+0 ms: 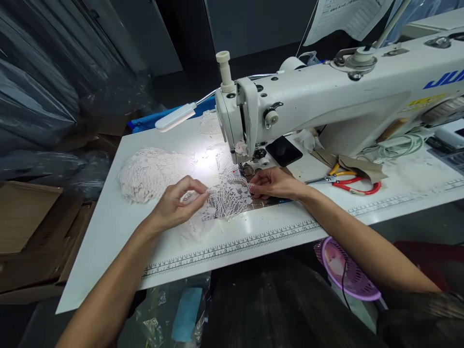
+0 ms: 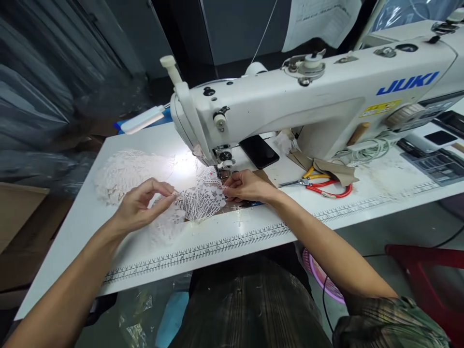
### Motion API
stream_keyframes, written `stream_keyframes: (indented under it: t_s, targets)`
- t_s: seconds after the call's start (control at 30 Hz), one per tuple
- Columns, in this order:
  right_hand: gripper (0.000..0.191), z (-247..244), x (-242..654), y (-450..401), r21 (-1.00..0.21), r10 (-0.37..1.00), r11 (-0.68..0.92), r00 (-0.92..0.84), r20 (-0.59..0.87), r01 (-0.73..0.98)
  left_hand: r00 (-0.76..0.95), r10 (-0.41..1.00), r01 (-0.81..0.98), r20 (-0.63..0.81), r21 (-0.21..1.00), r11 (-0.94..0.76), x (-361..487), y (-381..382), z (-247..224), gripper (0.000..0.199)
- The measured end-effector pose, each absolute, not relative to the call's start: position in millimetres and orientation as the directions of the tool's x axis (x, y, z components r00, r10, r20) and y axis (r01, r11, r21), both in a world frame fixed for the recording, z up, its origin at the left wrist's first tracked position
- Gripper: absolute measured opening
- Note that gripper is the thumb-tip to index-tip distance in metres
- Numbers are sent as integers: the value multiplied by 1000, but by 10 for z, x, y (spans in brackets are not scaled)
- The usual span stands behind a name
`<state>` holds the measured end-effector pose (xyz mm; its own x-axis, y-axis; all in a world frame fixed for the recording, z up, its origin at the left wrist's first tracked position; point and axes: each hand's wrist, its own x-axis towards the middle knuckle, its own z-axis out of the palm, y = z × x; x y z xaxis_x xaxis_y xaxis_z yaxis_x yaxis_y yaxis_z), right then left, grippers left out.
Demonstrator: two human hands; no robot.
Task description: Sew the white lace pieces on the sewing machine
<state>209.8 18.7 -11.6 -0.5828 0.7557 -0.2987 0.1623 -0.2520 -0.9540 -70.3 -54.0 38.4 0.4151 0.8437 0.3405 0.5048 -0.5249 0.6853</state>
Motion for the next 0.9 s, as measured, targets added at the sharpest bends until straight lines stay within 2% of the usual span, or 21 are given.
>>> stream_keyframes:
  t_s: [0.17,0.3,0.43,0.53,0.63,0.73,0.83,0.9]
  targets:
    - [25,-107,2093,139,-971,796,-208,-556,-238,118,434,880,415,194,823,-387,-111,-278,427,21]
    - [26,-100,2109,137,-983,803,-175,-569,-178,59,411,908,437,85,856,-277,89,-184,402,30]
    - [25,-110,2093,145,-982,807,-189,-568,-158,5,342,940,454,8,874,-173,79,-190,380,26]
    - [24,-122,2075,143,-979,806,-201,-575,-143,-37,358,934,469,7,863,-186,70,-194,372,19]
    - [25,-133,2069,138,-979,802,-187,-588,-105,-80,474,878,448,71,839,-310,87,-195,348,16]
    - [26,-125,2076,133,-982,806,-165,-586,-82,-90,573,787,420,229,742,-522,125,-216,289,15]
    - [25,-97,2085,126,-980,804,-182,-586,-104,-75,493,765,488,414,597,-637,173,-252,211,11]
    - [26,-78,2089,118,-974,796,-210,-592,-122,-81,390,782,551,486,558,-621,194,-271,168,20]
